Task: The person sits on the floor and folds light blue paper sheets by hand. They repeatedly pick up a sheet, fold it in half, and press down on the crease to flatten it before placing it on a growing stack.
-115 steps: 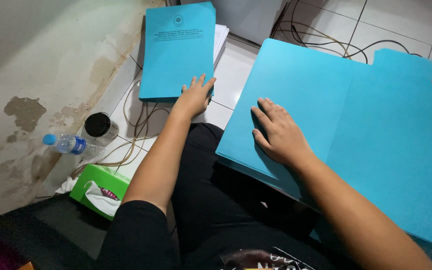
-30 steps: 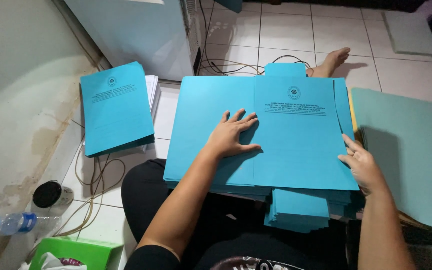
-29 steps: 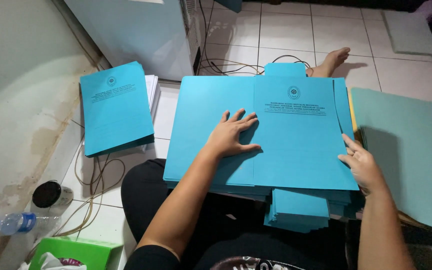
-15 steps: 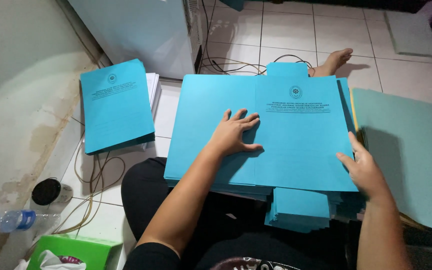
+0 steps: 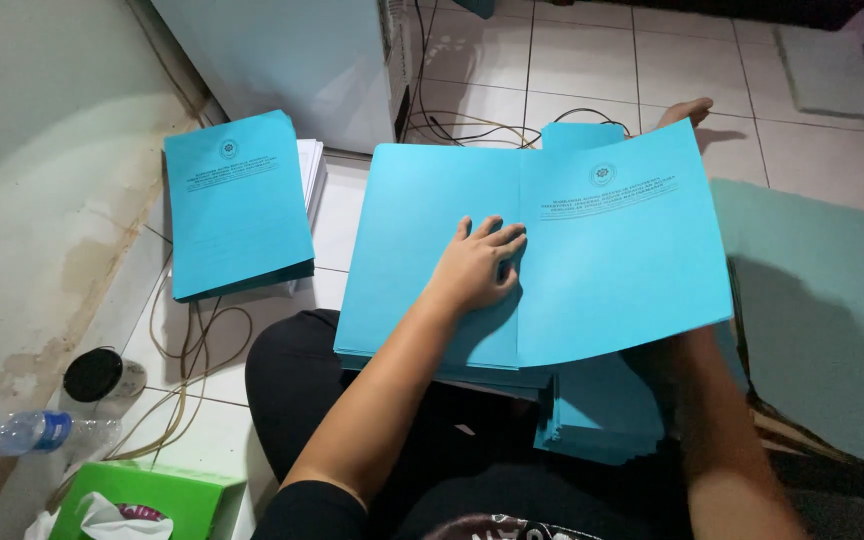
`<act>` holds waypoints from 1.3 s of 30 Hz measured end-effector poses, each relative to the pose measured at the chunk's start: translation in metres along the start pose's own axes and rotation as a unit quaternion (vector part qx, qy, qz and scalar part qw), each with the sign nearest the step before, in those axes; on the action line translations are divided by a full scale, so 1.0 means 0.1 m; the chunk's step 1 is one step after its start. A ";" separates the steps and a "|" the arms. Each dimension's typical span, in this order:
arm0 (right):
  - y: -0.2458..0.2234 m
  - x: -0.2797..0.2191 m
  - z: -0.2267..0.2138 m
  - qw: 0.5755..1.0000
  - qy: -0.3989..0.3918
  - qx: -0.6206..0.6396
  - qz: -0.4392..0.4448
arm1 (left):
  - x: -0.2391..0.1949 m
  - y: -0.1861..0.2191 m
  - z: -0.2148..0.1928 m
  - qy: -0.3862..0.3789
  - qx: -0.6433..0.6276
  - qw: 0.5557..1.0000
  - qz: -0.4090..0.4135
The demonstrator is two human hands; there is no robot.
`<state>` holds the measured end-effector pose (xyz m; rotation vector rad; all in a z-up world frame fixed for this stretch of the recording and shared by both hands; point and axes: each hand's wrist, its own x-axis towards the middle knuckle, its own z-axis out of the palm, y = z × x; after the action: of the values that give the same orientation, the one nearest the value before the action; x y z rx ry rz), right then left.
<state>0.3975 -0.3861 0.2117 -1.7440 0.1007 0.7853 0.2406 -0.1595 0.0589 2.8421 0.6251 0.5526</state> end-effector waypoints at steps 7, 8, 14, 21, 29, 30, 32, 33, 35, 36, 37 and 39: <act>0.51 0.32 0.29 0.948 -0.147 -0.241 -0.150 | 0.00 -0.04 0.17 0.020 0.033 0.999 0.007; 0.58 0.35 0.32 0.932 -0.167 -0.275 -0.169 | -0.02 -0.06 0.18 0.026 0.034 0.999 0.010; 0.81 0.49 0.45 0.793 -0.281 -0.458 -0.287 | -0.05 -0.18 0.21 0.083 -0.063 0.995 0.003; 0.82 0.57 0.54 0.611 -0.351 -0.614 -0.355 | -0.32 -0.27 -1.23 0.202 -0.605 0.760 -0.123; 0.84 0.51 0.54 0.592 -0.345 -0.633 -0.360 | -0.19 0.09 -1.84 0.160 -0.203 0.935 -0.243; 0.86 0.53 0.53 0.587 -0.340 -0.638 -0.364 | -0.05 0.16 -1.59 0.140 -0.150 0.963 -0.178; 0.90 0.57 0.56 0.584 -0.335 -0.642 -0.367 | 0.20 0.22 -0.90 0.113 -0.080 0.980 -0.140; 0.91 0.60 0.54 0.579 -0.329 -0.649 -0.369 | 0.35 0.27 -0.54 0.086 -0.011 0.991 -0.103; 0.86 0.56 0.55 0.574 -0.331 -0.652 -0.369 | 0.47 0.23 -0.08 0.109 0.015 0.991 -0.076; 0.83 0.56 0.57 0.568 -0.336 -0.654 -0.370 | 0.53 0.20 0.16 0.131 0.042 0.989 -0.053; 0.90 0.63 0.56 0.570 -0.333 -0.655 -0.367 | 0.51 0.21 0.24 0.131 0.038 0.989 -0.049; 1.01 0.78 0.57 0.567 -0.339 -0.651 -0.375 | 0.47 0.19 0.38 0.051 0.020 0.995 -0.083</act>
<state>0.3871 -0.3443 0.0785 -2.2205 -2.1241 0.8105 0.3020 -0.1597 0.0436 2.7772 0.8892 0.6674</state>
